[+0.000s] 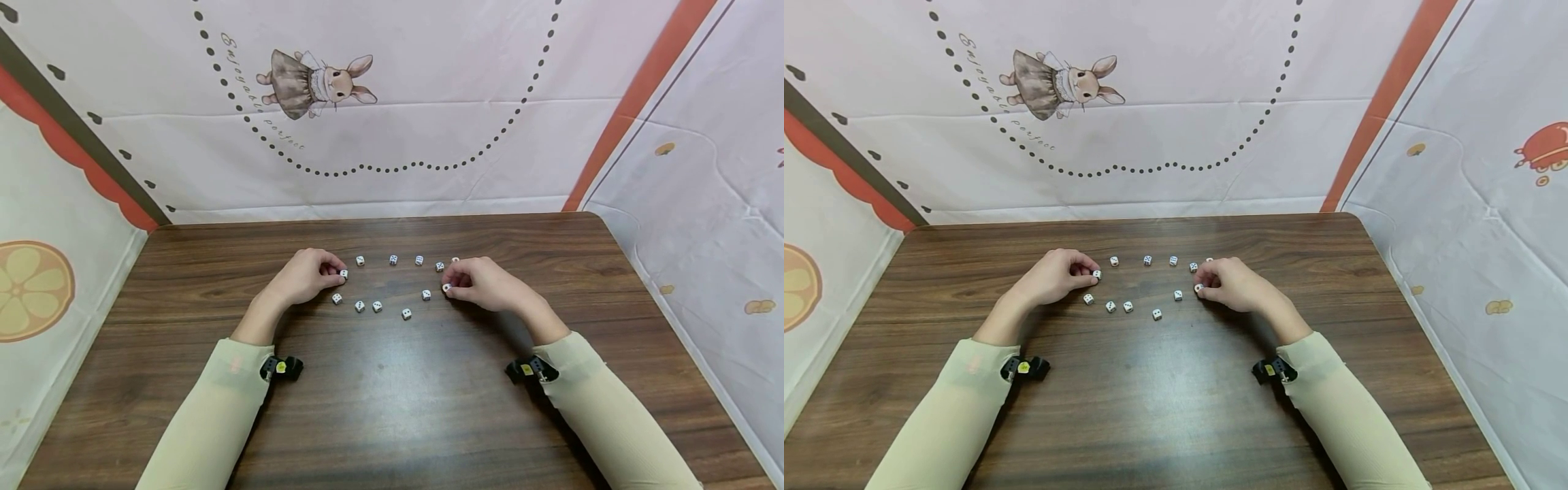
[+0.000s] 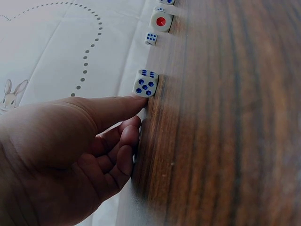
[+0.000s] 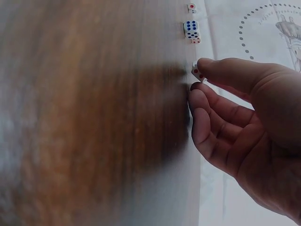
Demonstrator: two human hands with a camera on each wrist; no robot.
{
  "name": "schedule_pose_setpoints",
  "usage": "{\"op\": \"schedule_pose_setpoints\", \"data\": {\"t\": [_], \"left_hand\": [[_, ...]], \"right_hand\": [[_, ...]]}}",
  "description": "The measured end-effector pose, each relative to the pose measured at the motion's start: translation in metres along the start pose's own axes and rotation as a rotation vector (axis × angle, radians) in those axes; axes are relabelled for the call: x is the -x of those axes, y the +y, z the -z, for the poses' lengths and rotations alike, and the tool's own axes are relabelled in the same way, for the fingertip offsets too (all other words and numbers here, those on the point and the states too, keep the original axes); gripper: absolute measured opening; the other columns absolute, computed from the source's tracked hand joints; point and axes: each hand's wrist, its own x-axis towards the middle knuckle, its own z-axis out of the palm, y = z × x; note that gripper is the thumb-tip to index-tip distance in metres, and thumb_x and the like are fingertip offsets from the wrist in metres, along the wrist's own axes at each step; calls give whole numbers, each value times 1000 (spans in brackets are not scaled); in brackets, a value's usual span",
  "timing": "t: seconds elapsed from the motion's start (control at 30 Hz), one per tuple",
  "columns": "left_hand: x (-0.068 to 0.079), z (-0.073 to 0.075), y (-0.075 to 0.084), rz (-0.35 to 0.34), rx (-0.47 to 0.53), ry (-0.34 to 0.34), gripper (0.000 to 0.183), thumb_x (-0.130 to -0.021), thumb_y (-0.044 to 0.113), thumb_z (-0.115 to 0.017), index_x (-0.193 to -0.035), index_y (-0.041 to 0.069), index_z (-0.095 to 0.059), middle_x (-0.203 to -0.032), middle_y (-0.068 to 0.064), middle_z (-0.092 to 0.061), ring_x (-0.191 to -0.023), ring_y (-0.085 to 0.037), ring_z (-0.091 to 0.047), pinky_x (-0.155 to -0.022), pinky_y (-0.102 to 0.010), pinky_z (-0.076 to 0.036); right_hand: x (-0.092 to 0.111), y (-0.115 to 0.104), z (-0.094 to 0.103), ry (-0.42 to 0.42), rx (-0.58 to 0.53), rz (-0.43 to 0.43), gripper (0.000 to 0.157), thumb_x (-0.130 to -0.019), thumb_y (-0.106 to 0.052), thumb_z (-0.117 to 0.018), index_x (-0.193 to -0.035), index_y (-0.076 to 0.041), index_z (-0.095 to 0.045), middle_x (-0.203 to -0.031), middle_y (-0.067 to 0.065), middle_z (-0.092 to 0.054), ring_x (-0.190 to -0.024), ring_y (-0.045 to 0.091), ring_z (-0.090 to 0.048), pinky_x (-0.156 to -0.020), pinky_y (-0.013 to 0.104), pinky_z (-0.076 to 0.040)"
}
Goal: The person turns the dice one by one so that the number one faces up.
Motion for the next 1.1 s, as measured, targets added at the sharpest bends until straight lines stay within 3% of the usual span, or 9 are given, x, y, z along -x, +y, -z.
{"op": "schedule_pose_setpoints", "data": {"t": [1.1], "left_hand": [[2,-1,0,20,7,-7,14,-97,13,-79,-109,6,-80,-87,-1,-69,-83,-17,-62,-77,-36,-49]], "right_hand": [[3,6,0,-4,-10,-32,7,-96,-10,-79,-102,-11,-76,-84,-6,-67,-80,13,-62,-76,35,-52]]}}
